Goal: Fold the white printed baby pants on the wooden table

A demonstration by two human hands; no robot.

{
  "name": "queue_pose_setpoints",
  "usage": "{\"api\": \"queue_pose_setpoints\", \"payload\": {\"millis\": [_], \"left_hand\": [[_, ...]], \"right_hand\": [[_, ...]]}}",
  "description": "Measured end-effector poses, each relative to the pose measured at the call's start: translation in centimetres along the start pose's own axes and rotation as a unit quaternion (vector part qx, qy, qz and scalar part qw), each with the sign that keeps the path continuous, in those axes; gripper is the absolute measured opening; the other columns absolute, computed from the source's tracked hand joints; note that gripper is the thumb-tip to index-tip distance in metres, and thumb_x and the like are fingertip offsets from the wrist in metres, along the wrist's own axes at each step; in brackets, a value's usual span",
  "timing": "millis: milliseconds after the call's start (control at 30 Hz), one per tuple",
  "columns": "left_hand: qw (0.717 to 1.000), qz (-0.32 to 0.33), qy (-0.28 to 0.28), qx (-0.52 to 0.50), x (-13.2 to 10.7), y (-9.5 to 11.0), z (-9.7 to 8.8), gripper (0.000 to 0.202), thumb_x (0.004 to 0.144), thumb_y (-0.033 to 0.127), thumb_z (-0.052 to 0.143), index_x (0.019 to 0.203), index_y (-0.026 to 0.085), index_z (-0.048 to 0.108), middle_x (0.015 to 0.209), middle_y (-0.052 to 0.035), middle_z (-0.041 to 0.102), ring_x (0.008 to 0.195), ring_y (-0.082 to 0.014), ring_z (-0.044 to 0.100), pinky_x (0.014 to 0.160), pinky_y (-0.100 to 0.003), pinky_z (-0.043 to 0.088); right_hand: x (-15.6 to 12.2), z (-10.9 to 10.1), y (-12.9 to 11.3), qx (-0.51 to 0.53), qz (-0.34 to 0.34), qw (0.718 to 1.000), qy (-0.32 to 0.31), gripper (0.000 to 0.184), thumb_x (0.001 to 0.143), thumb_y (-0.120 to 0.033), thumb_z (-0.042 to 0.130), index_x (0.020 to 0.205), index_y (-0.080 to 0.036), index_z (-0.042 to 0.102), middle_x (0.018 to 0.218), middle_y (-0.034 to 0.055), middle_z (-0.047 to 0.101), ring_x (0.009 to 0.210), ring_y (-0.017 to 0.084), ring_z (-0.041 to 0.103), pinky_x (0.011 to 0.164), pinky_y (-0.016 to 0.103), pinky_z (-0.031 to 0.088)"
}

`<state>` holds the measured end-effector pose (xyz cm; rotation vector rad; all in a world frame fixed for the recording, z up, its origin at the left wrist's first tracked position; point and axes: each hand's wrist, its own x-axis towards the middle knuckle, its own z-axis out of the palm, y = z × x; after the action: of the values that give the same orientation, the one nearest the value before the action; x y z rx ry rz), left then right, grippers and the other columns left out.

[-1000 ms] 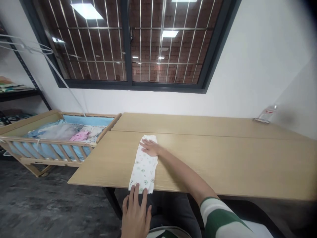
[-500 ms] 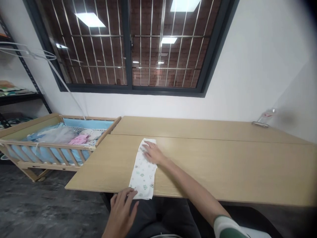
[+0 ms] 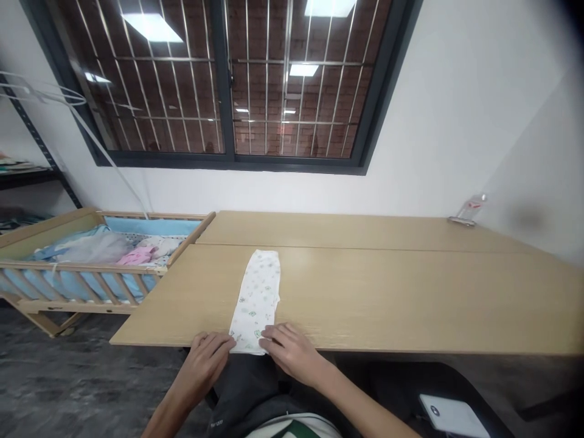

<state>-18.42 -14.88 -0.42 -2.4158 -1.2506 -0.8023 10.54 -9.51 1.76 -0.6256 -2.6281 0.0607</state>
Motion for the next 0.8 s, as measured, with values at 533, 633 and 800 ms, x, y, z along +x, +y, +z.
{"api": "queue_pose_setpoints", "payload": {"millis": [533, 633, 800], "left_hand": [[0.99, 0.003, 0.028, -0.138, 1.4, 4.8, -2.9, 0.024, 0.1, 0.01, 0.051, 0.115, 0.026, 0.06, 0.098, 0.0018, 0.074, 0.088, -0.0132, 0.063, 0.088, -0.032, 0.038], [0.99, -0.016, 0.014, -0.137, 4.2, 3.4, -3.6, 0.015, 0.102, 0.017, 0.05, 0.107, 0.025, 0.061, 0.091, 0.0032, 0.072, 0.083, -0.0125, 0.063, 0.084, -0.031, 0.038], [0.988, -0.108, 0.022, -0.106, 12.2, 0.5, -3.0, 0.024, 0.104, 0.03, 0.043, 0.099, 0.022, 0.065, 0.098, -0.0033, 0.074, 0.097, -0.0193, 0.065, 0.091, -0.035, 0.038]], "right_hand": [[-3.8, -6.1, -4.4, 0.181, 0.14, 0.972, 0.057, 0.027, 0.104, -0.024, 0.049, 0.127, -0.027, 0.062, 0.109, 0.0057, 0.072, 0.1, 0.021, 0.066, 0.089, 0.033, 0.053], [-2.5, -7.7, -3.3, 0.231, 0.168, 0.955, 0.077, 0.026, 0.105, -0.029, 0.048, 0.127, -0.026, 0.062, 0.117, 0.0062, 0.071, 0.108, 0.02, 0.065, 0.096, 0.033, 0.05], [2.4, -7.7, 2.4, 0.235, 0.212, 0.934, 0.168, 0.026, 0.103, -0.037, 0.051, 0.118, -0.021, 0.065, 0.108, 0.0086, 0.068, 0.1, 0.021, 0.064, 0.09, 0.034, 0.051]]}}
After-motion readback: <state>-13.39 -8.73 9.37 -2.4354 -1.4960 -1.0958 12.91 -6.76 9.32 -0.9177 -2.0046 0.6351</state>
